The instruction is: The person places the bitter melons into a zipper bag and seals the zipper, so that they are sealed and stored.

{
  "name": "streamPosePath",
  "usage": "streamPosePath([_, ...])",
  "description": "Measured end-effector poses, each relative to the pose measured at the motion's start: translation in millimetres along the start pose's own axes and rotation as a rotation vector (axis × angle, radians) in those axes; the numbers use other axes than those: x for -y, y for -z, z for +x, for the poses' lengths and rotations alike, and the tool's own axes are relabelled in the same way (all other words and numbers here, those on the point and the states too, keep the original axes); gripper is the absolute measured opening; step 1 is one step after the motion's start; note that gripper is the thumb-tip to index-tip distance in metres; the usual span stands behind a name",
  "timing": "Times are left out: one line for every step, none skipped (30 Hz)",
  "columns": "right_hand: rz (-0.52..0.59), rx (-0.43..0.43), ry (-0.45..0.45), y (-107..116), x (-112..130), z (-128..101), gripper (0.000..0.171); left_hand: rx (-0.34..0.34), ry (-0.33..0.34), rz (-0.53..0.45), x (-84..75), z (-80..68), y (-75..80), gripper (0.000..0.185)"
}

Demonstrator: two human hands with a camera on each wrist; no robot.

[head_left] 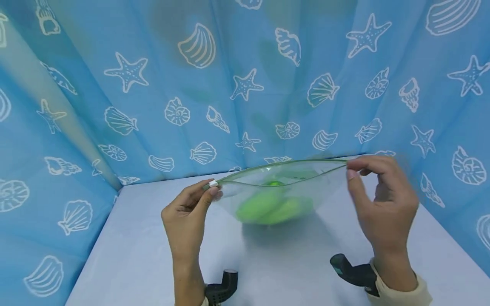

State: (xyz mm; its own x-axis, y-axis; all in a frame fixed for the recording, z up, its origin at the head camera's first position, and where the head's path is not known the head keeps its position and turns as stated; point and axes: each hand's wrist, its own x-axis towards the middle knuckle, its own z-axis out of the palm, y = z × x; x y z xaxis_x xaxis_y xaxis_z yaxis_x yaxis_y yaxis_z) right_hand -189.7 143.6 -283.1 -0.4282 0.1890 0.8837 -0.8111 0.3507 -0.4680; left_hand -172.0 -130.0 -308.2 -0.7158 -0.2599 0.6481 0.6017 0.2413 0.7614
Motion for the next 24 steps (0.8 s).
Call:
streamPosePath([-0.002, 0.068, 0.043, -2, 4, 0, 0.018, -0.055, -0.003, -0.015, -0.2, 0.0, -2.8, 0.018])
streamPosePath([-0.001, 0.149, 0.089, -6, 7, 2, 0.018, -0.104, -0.005, -0.028, -0.5, -0.1, -5.5, 0.018])
streamPosePath([-0.010, 0.234, 0.134, -11, 9, 3, 0.019, -0.145, -0.005, -0.039, -1.0, -0.4, -7.8, 0.018])
streamPosePath([-0.022, 0.316, 0.178, -17, 11, 5, 0.020, -0.168, -0.010, -0.051, -1.6, -0.7, -9.7, 0.018])
streamPosePath([-0.045, 0.389, 0.219, -23, 13, 8, 0.021, -0.175, -0.014, -0.069, -2.1, -1.0, -11.4, 0.017])
streamPosePath([-0.068, 0.454, 0.256, -29, 14, 10, 0.022, -0.172, -0.028, -0.074, -2.7, -1.2, -12.8, 0.017])
streamPosePath([-0.091, 0.510, 0.289, -36, 15, 13, 0.023, -0.161, -0.042, -0.084, -3.2, -1.3, -14.0, 0.017])
streamPosePath([-0.117, 0.564, 0.322, -42, 16, 15, 0.024, -0.148, -0.058, -0.092, -3.6, -1.4, -15.2, 0.016])
streamPosePath([-0.145, 0.610, 0.356, -49, 17, 17, 0.025, -0.134, -0.074, -0.096, -4.0, -1.3, -16.3, 0.016])
streamPosePath([-0.176, 0.652, 0.390, -56, 18, 18, 0.025, -0.121, -0.091, -0.101, -4.0, -1.5, -16.3, 0.016])
streamPosePath([-0.216, 0.688, 0.425, -63, 19, 20, 0.025, -0.108, -0.105, -0.097, -4.1, -1.6, -16.2, 0.016])
streamPosePath([-0.257, 0.720, 0.460, -70, 20, 20, 0.024, -0.098, -0.121, -0.087, -4.2, -1.7, -16.1, 0.016])
streamPosePath([-0.295, 0.749, 0.492, -77, 21, 21, 0.024, -0.097, -0.130, -0.079, -3.7, -1.6, -15.5, 0.016])
streamPosePath([-0.326, 0.768, 0.519, -84, 21, 22, 0.022, -0.102, -0.138, -0.063, -3.4, -1.6, -14.9, 0.016])
streamPosePath([-0.347, 0.776, 0.539, -89, 22, 22, 0.020, -0.108, -0.144, -0.046, -3.1, -1.4, -14.1, 0.015])
streamPosePath([-0.365, 0.776, 0.554, -95, 22, 22, 0.017, -0.115, -0.152, -0.035, -2.9, -1.1, -13.3, 0.014])
streamPosePath([-0.372, 0.770, 0.560, -99, 23, 22, 0.015, -0.119, -0.157, -0.034, -2.9, -0.9, -12.5, 0.014])
streamPosePath([-0.368, 0.757, 0.557, -103, 23, 22, 0.013, -0.121, -0.162, -0.036, -2.9, -0.5, -11.9, 0.013])
streamPosePath([-0.361, 0.738, 0.550, -105, 23, 23, 0.013, -0.119, -0.164, -0.040, -3.0, 0.0, -11.1, 0.013])
streamPosePath([-0.353, 0.720, 0.545, -107, 22, 23, 0.014, -0.113, -0.166, -0.048, -3.2, 0.4, -10.8, 0.012])
streamPosePath([-0.346, 0.706, 0.545, -109, 22, 23, 0.016, -0.104, -0.168, -0.057, -3.3, 0.8, -10.6, 0.012])
streamPosePath([-0.338, 0.701, 0.548, -111, 22, 23, 0.017, -0.095, -0.168, -0.067, -3.7, 1.1, -10.5, 0.012])
streamPosePath([-0.329, 0.705, 0.552, -112, 21, 23, 0.018, -0.086, -0.169, -0.073, -4.1, 1.3, -10.5, 0.012])
streamPosePath([-0.319, 0.717, 0.558, -113, 21, 22, 0.019, -0.082, -0.168, -0.071, -4.4, 1.3, -10.5, 0.012])
